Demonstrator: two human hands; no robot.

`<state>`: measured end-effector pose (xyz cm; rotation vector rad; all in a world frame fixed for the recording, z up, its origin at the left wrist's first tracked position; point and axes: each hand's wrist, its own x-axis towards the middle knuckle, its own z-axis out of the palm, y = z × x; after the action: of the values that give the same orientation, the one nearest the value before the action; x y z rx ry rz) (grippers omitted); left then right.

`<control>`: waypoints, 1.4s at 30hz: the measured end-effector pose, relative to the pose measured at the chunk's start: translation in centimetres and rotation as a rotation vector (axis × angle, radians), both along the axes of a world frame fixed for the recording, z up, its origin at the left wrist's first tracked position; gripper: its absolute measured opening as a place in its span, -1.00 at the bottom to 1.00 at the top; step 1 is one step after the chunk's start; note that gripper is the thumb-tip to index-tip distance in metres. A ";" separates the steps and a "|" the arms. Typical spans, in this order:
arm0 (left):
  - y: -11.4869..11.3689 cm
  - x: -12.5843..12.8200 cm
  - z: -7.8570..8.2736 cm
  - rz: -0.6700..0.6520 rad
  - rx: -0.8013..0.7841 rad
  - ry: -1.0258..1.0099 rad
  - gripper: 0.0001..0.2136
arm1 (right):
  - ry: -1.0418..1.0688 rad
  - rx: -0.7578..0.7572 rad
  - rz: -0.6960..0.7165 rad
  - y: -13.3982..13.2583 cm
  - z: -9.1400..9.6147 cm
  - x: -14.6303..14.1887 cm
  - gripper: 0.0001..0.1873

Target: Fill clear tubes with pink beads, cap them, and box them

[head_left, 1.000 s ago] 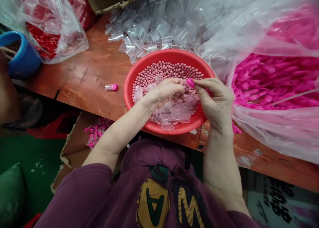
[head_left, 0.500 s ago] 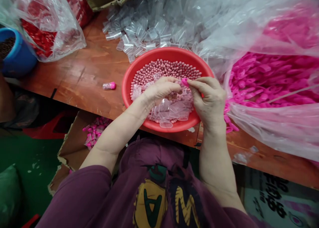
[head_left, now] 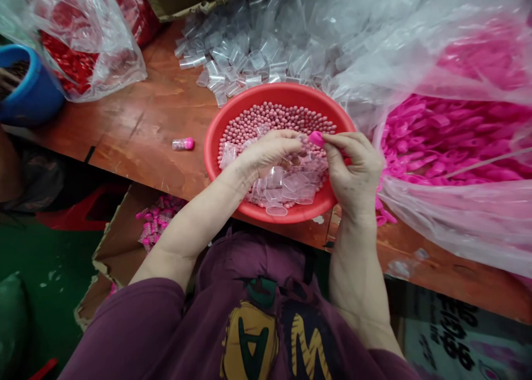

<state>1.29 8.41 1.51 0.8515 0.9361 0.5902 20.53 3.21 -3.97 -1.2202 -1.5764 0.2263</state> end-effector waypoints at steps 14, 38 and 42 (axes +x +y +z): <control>-0.5 0.2 1.1 0.005 -0.050 0.044 -0.82 | -0.216 0.005 -0.070 -0.2 -1.2 0.3 -0.77; -0.2 0.9 0.1 0.073 -0.196 -0.223 -0.81 | 0.029 -0.048 -0.054 0.3 1.6 -1.9 -0.81; -0.2 0.7 0.1 0.071 -0.170 -0.214 -0.83 | 0.021 -0.070 -0.060 0.1 2.0 -1.7 -0.82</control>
<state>1.96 8.19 1.59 0.5924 0.8104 0.6406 18.81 3.35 -1.95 -1.3131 -1.5226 0.2568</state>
